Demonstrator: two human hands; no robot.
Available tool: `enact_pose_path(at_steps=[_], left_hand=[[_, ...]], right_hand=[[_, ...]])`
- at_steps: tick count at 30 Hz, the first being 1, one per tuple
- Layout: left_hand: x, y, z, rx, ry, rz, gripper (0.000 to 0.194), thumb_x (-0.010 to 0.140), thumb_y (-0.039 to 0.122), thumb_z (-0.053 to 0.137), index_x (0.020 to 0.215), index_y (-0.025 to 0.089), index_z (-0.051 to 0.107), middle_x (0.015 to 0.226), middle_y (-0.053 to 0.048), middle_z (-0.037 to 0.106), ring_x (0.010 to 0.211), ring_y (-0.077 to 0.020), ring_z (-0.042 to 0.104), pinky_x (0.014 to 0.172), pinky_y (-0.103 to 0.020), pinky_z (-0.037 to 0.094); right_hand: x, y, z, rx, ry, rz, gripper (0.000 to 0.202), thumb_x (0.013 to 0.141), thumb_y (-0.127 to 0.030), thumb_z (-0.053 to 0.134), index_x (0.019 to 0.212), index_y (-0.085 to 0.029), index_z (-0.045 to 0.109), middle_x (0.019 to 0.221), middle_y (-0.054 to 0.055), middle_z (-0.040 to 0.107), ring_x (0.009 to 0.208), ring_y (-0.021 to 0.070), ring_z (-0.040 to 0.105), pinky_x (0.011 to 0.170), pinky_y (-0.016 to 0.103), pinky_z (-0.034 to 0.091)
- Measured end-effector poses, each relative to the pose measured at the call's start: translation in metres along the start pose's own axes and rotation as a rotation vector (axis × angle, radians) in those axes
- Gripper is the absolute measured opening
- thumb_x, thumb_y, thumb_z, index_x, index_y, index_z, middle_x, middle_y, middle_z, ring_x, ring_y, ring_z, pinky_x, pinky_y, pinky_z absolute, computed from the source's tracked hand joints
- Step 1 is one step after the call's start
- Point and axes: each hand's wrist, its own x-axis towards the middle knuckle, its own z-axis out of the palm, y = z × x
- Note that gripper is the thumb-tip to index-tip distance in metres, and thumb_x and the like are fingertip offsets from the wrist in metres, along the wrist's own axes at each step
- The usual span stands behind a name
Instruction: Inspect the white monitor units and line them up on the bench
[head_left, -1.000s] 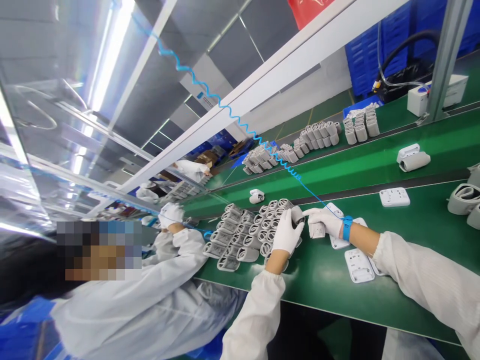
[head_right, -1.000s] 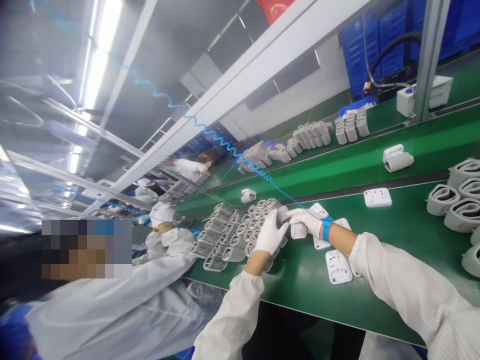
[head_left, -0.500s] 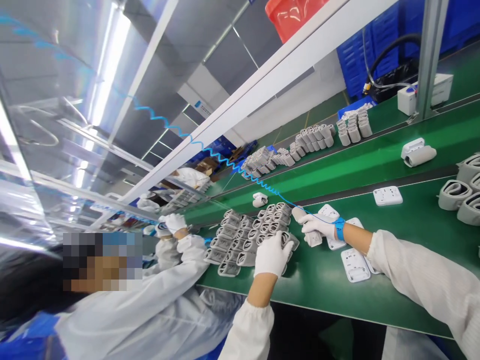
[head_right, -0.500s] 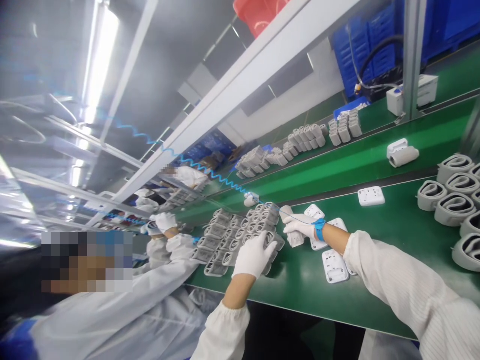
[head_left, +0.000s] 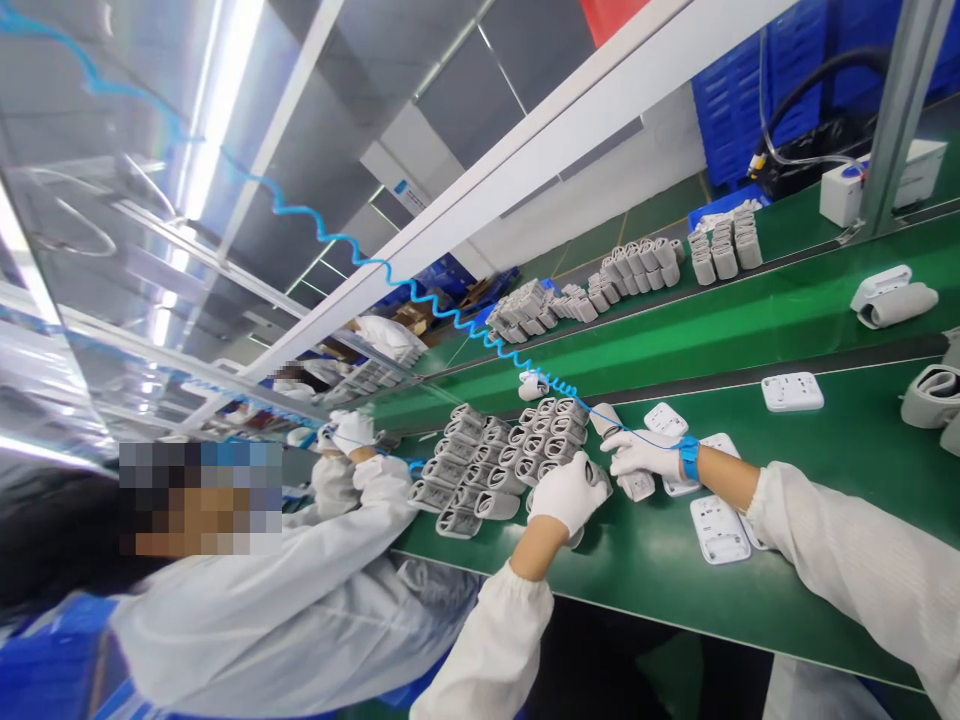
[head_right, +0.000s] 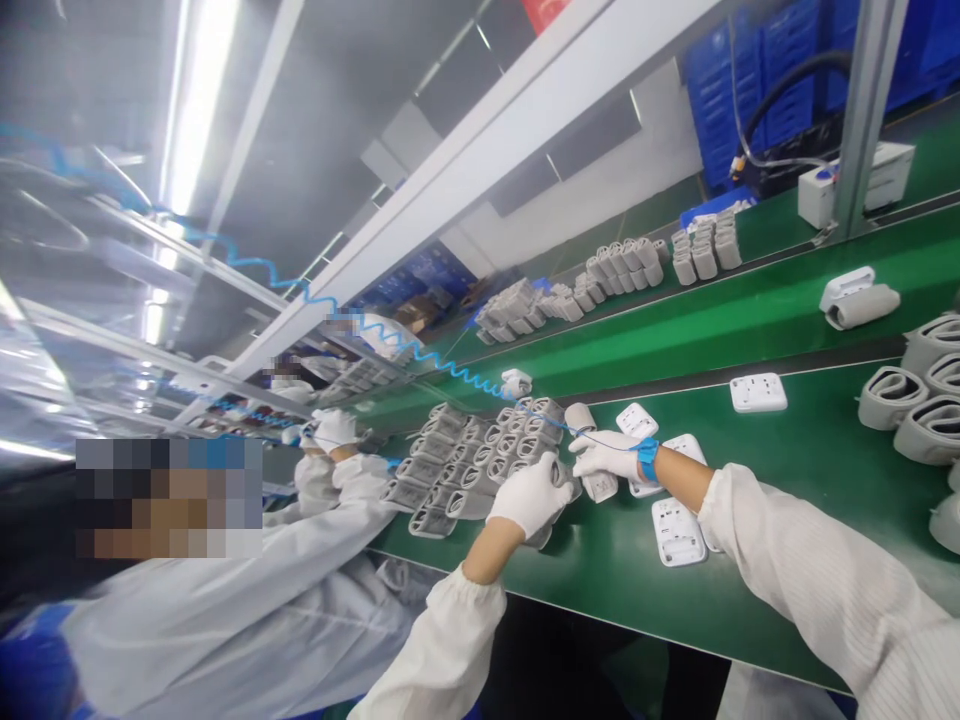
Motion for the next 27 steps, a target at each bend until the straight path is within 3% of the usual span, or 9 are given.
enact_pose_path(at_steps=[3, 6, 14, 21, 27], left_hand=[[0.004, -0.011, 0.001, -0.072, -0.021, 0.145, 0.030, 0.096, 0.031, 0.070, 0.125, 0.025, 0.067, 0.110, -0.010, 0.082, 0.106, -0.0330, 0.079, 0.084, -0.035, 0.052], [0.007, -0.024, 0.009, -0.111, 0.019, 0.258, 0.033, 0.094, 0.022, 0.071, 0.126, 0.025, 0.067, 0.111, -0.009, 0.080, 0.111, -0.0311, 0.076, 0.090, -0.035, 0.052], [0.002, -0.032, 0.032, -0.266, 0.108, 0.359, 0.050, 0.084, 0.005, 0.071, 0.129, 0.029, 0.076, 0.132, -0.009, 0.078, 0.129, -0.0316, 0.070, 0.115, -0.043, 0.053], [0.003, -0.024, 0.044, -0.430, 0.083, 0.211, 0.076, 0.089, 0.018, 0.082, 0.160, 0.027, 0.057, 0.160, -0.012, 0.066, 0.148, -0.0331, 0.063, 0.127, -0.045, 0.047], [0.012, -0.024, 0.047, -0.515, 0.178, -0.010, 0.065, 0.095, 0.038, 0.083, 0.155, 0.026, 0.061, 0.144, -0.015, 0.077, 0.135, -0.0346, 0.073, 0.114, -0.043, 0.054]], right_hand=[[-0.003, 0.002, -0.003, 0.006, 0.000, 0.017, 0.021, 0.093, -0.041, 0.081, 0.110, -0.029, 0.080, 0.106, 0.005, 0.080, 0.115, 0.0265, 0.074, 0.105, 0.040, 0.059], [-0.001, 0.003, -0.002, 0.018, 0.002, 0.023, 0.022, 0.100, -0.041, 0.077, 0.111, -0.022, 0.079, 0.112, 0.008, 0.080, 0.114, 0.0253, 0.074, 0.105, 0.041, 0.059], [-0.002, -0.001, -0.003, 0.046, -0.014, 0.006, 0.030, 0.111, -0.043, 0.071, 0.129, -0.019, 0.073, 0.134, 0.011, 0.072, 0.114, 0.0246, 0.073, 0.101, 0.046, 0.064], [0.010, -0.024, 0.014, 0.056, -0.040, -0.041, 0.036, 0.109, -0.042, 0.073, 0.136, -0.018, 0.070, 0.137, 0.011, 0.070, 0.116, 0.0274, 0.073, 0.099, 0.047, 0.065], [0.010, -0.030, 0.017, 0.051, -0.045, -0.048, 0.034, 0.110, -0.042, 0.072, 0.136, -0.020, 0.071, 0.139, 0.011, 0.070, 0.117, 0.0271, 0.072, 0.101, 0.047, 0.065]])
